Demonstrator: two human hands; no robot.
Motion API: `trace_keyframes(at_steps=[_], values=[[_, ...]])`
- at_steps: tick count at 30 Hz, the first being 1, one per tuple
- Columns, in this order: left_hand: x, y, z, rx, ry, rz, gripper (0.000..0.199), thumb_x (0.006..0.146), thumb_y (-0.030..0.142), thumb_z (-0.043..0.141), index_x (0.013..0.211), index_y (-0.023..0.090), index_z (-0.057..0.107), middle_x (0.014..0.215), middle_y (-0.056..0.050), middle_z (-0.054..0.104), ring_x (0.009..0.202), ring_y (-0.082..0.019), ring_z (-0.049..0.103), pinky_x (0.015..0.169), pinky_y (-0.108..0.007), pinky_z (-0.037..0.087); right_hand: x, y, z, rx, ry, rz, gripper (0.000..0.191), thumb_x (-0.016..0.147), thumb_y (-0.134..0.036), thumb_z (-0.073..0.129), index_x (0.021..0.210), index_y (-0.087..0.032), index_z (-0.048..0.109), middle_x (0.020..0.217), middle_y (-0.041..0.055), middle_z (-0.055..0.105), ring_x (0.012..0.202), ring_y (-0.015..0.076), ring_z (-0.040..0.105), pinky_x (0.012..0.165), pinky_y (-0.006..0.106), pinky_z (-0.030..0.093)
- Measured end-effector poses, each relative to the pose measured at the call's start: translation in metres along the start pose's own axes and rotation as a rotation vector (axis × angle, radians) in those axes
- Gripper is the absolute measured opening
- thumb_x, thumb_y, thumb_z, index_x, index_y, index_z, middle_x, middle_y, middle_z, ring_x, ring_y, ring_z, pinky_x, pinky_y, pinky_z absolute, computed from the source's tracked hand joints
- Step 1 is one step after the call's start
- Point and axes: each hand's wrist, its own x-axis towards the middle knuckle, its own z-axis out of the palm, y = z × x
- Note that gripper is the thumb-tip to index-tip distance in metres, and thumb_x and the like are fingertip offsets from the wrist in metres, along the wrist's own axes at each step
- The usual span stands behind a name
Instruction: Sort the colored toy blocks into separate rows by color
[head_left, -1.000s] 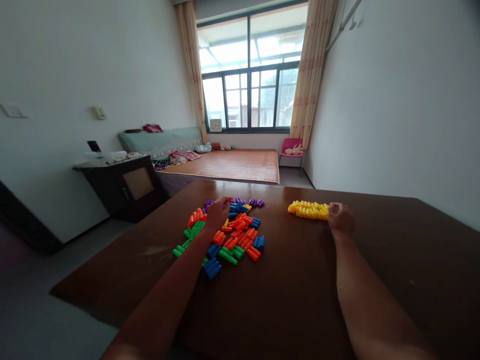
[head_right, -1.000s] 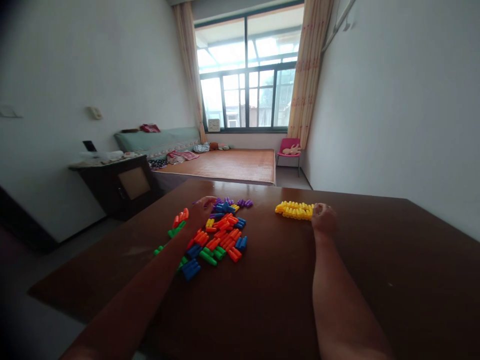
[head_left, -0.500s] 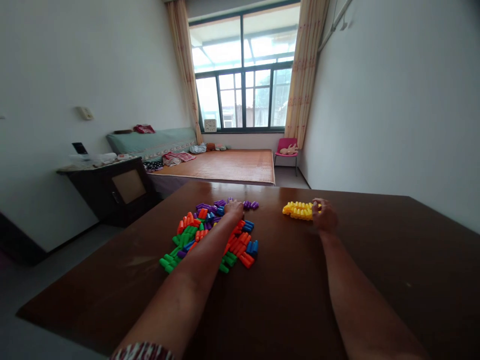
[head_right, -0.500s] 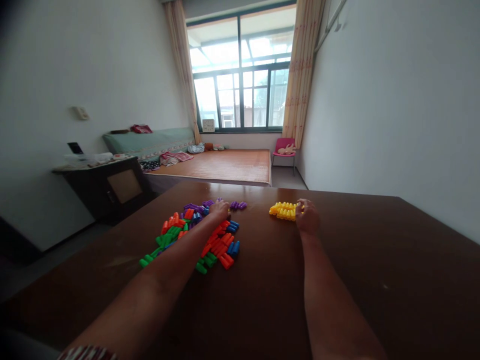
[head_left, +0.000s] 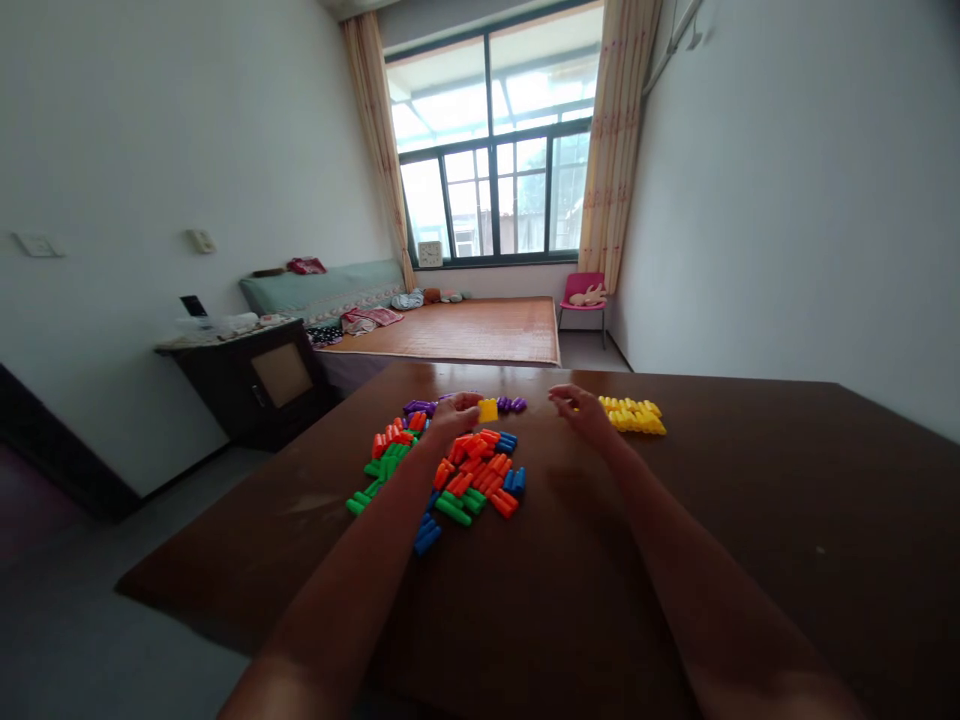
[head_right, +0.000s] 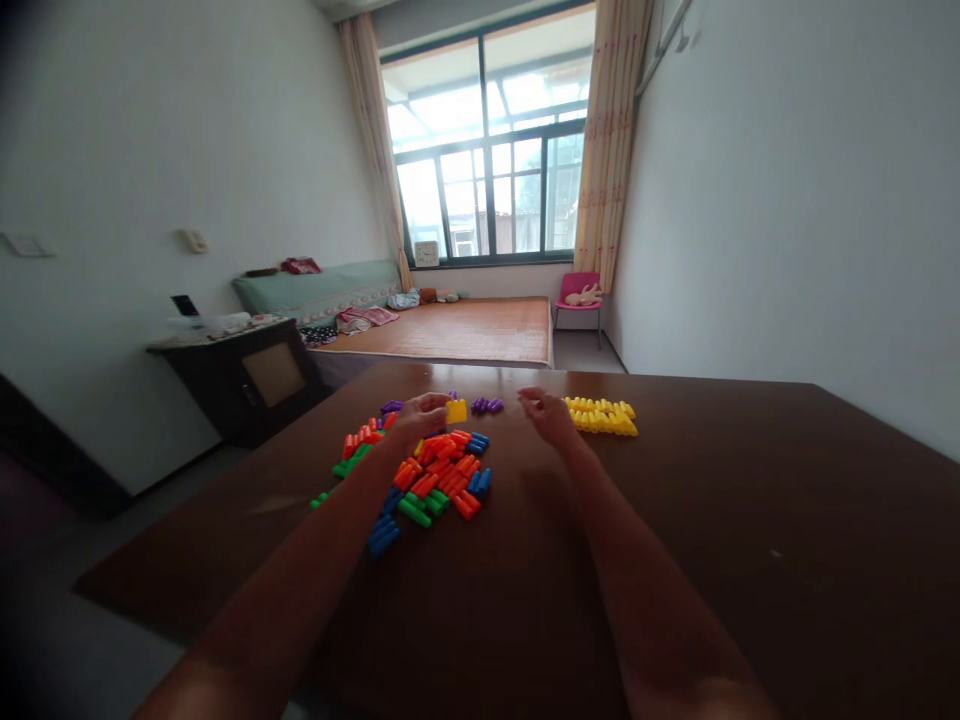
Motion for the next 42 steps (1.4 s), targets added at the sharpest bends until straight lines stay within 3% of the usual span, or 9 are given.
trace_keyframes(at_steps=[4,9,15,19,22,25,30,35,42], values=[[-0.028,-0.005,0.018,-0.479,-0.055,-0.064,0.032,0.072,0.029,0.073,0.099,0.015,0.063,0.097,-0.007,0.069,0.083,-0.015,0.068,0.080,-0.030,0.056,-0.011,-0.030,0.054,0.266,-0.352,-0.033,0.038,0.080,-0.043,0.058,0.113,-0.024,0.061,0.098,0.0048,0.069,0.076,0.0171,0.064,0.065,0.030,0.053],[-0.044,-0.009,0.028,-0.610,-0.061,-0.085,0.044,0.064,0.033,0.081,0.100,0.015,0.063,0.094,-0.006,0.069,0.080,-0.014,0.067,0.073,-0.025,0.055,-0.012,-0.031,0.070,0.411,-0.284,0.003,0.034,0.074,-0.040,0.064,0.101,-0.019,0.063,0.093,0.0052,0.070,0.081,0.0173,0.065,0.075,0.031,0.053],[-0.050,-0.011,0.026,-0.539,0.013,-0.094,0.044,0.063,0.034,0.081,0.099,0.014,0.065,0.086,-0.003,0.068,0.073,-0.012,0.066,0.066,-0.022,0.054,0.008,0.014,-0.011,0.357,0.143,0.169,0.039,0.067,-0.046,0.067,0.094,-0.018,0.063,0.092,0.0071,0.071,0.085,0.0197,0.066,0.081,0.035,0.052],[-0.050,-0.009,0.025,-0.506,0.074,-0.096,0.037,0.062,0.033,0.079,0.093,0.014,0.067,0.084,-0.002,0.068,0.070,-0.011,0.065,0.065,-0.021,0.053,-0.008,0.075,-0.099,0.023,0.636,0.324,0.035,0.068,-0.045,0.065,0.088,-0.017,0.063,0.090,0.0106,0.070,0.081,0.0208,0.065,0.078,0.036,0.052],[-0.050,-0.009,0.026,-0.465,0.092,-0.076,0.036,0.061,0.035,0.077,0.089,0.014,0.068,0.082,-0.002,0.069,0.070,-0.012,0.065,0.065,-0.022,0.053,-0.034,0.117,-0.140,-0.256,0.828,0.556,0.026,0.067,-0.037,0.065,0.081,-0.015,0.062,0.084,0.0123,0.069,0.073,0.0222,0.064,0.073,0.039,0.051],[-0.049,-0.012,0.027,-0.424,0.104,-0.058,0.035,0.061,0.036,0.076,0.087,0.013,0.068,0.082,-0.003,0.069,0.071,-0.012,0.065,0.066,-0.023,0.053,-0.048,0.137,-0.149,-0.314,0.861,0.649,0.020,0.066,-0.031,0.065,0.076,-0.014,0.061,0.079,0.0126,0.069,0.069,0.0226,0.063,0.071,0.040,0.050],[-0.045,-0.022,0.026,-0.352,0.125,-0.027,0.034,0.063,0.036,0.073,0.088,0.013,0.069,0.084,-0.004,0.070,0.075,-0.014,0.065,0.067,-0.024,0.053,-0.036,0.129,-0.136,-0.287,0.981,0.537,0.029,0.072,-0.035,0.060,0.091,-0.013,0.064,0.089,0.0129,0.070,0.076,0.0219,0.064,0.072,0.034,0.050],[-0.044,-0.025,0.028,-0.253,0.143,0.029,0.028,0.067,0.034,0.068,0.087,0.013,0.071,0.081,-0.005,0.071,0.075,-0.016,0.066,0.066,-0.025,0.053,-0.012,0.107,-0.120,-0.400,0.765,0.496,0.033,0.076,-0.043,0.060,0.094,-0.016,0.066,0.090,0.0111,0.071,0.079,0.0217,0.065,0.075,0.033,0.049],[-0.043,-0.020,0.024,-0.244,0.173,0.048,0.024,0.069,0.030,0.065,0.086,0.014,0.071,0.082,-0.006,0.072,0.076,-0.017,0.067,0.064,-0.024,0.052,0.025,0.094,-0.099,-0.664,0.458,0.745,0.034,0.075,-0.051,0.062,0.095,-0.023,0.068,0.088,0.0110,0.067,0.087,0.0271,0.063,0.076,0.040,0.047]])
